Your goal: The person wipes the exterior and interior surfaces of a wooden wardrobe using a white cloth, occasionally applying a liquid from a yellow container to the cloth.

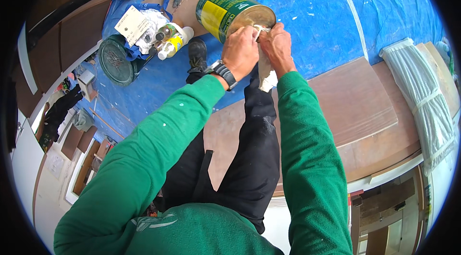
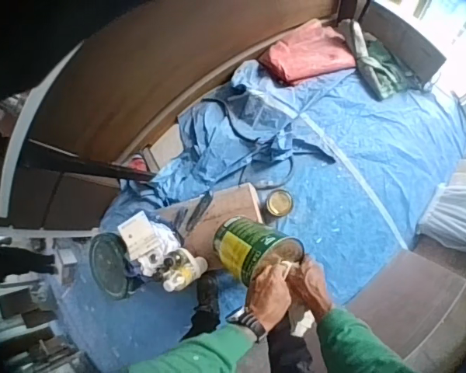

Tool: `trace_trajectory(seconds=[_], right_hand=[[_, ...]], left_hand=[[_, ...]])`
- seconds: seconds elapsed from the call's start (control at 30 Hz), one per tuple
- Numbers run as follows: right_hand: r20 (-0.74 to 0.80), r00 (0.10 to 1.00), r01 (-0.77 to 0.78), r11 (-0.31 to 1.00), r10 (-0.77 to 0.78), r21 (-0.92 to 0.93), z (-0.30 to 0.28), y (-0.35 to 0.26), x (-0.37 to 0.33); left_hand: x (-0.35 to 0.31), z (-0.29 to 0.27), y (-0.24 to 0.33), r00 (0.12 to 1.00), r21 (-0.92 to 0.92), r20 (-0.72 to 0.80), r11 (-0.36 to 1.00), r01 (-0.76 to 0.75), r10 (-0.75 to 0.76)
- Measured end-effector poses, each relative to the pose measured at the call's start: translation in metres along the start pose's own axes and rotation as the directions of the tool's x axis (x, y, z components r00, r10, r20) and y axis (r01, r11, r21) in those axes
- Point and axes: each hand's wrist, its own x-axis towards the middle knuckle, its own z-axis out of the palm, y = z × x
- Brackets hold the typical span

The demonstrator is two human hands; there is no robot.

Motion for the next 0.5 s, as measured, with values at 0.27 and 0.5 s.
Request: trace_trajectory(seconds=[0.27,0.5], right_hand=[[-0.028,1.000,-0.007,1.000,0.008,0.029,0.001,-0.008,-0.006],[0.012,0.997,-0.076,0.997,0.075,0.022,0.012,0.031,-0.004]], left_hand=[[0.005,-0.008,-0.008,0.999,-0.025,0.014,0.999,-0.029,0.029],[-0.018,0.020,0.002,0.991,-0.004,0.129,1.000,0.024,-0.023]])
